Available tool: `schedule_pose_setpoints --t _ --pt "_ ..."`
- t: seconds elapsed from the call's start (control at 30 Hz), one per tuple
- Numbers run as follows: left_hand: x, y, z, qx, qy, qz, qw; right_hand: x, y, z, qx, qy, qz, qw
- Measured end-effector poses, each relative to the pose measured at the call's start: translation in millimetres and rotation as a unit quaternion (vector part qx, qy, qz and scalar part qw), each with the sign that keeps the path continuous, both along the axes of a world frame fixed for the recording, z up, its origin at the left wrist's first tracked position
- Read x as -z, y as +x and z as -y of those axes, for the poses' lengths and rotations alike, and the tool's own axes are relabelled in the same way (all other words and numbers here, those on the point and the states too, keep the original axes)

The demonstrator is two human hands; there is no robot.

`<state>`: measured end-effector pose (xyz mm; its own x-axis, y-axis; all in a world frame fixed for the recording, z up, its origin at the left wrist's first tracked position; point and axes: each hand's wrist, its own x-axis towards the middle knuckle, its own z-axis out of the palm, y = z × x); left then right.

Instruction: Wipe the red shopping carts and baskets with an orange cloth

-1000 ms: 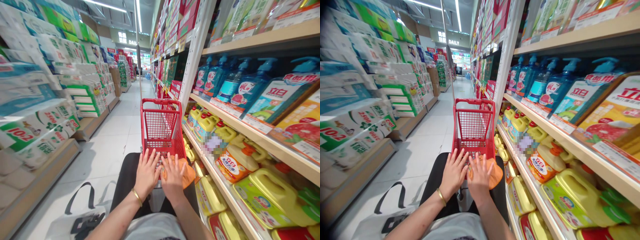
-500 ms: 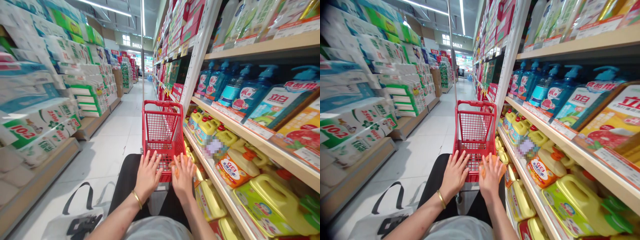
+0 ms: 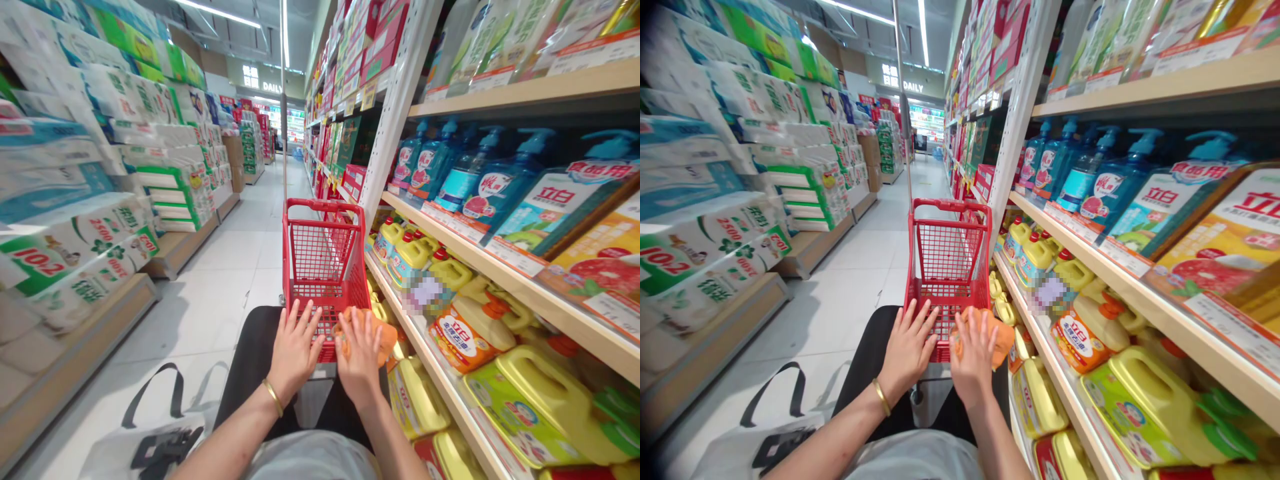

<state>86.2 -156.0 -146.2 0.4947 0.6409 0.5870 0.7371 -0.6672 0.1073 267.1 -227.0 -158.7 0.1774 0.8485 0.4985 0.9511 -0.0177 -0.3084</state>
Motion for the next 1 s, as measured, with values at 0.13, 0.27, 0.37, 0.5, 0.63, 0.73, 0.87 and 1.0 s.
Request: schedule_pose_setpoints --t 0.13,0.27,0.37,0.5,0.63,0.73,0.87,1.0 --pt "0.2 -4.2 -2.7 -0.002 0.006 0.001 1.000 -2.3 -27.0 4.8 -0.078 -0.006 0.036 0.996" --pt "-0.7 -4.0 -2.6 0.006 0.007 -0.002 1.000 -17.5 5.5 -9.5 -0.051 -0.034 -0.007 0.998" --pt "-1.3 -1.1 -0.8 0.008 0.009 -0.004 1.000 -29.3 44.6 -29.3 -0.021 -0.050 -0.075 0.996" --pt "-2.1 0.6 0.2 0.007 0.010 -0.001 1.000 -34.8 74.6 -47.3 -0.035 -0.089 -0.156 0.983" --pt "-2.3 -1.1 -0.5 0.001 0.011 0.003 1.000 -22.1 67.9 -34.6 -0.049 -0.072 -0.170 0.982" --pt "-1.8 -2.6 -0.9 -0.004 0.007 0.006 1.000 -8.7 56.3 -15.5 -0.050 -0.053 -0.131 0.989" --pt "-1.4 -2.1 -0.8 0.000 0.005 0.005 1.000 -10.3 61.5 -16.8 -0.042 -0.065 -0.118 0.990" --pt "-1.4 -0.2 -1.3 0.003 0.009 -0.005 1.000 -34.2 86.6 -56.0 -0.065 -0.130 -0.118 0.982"
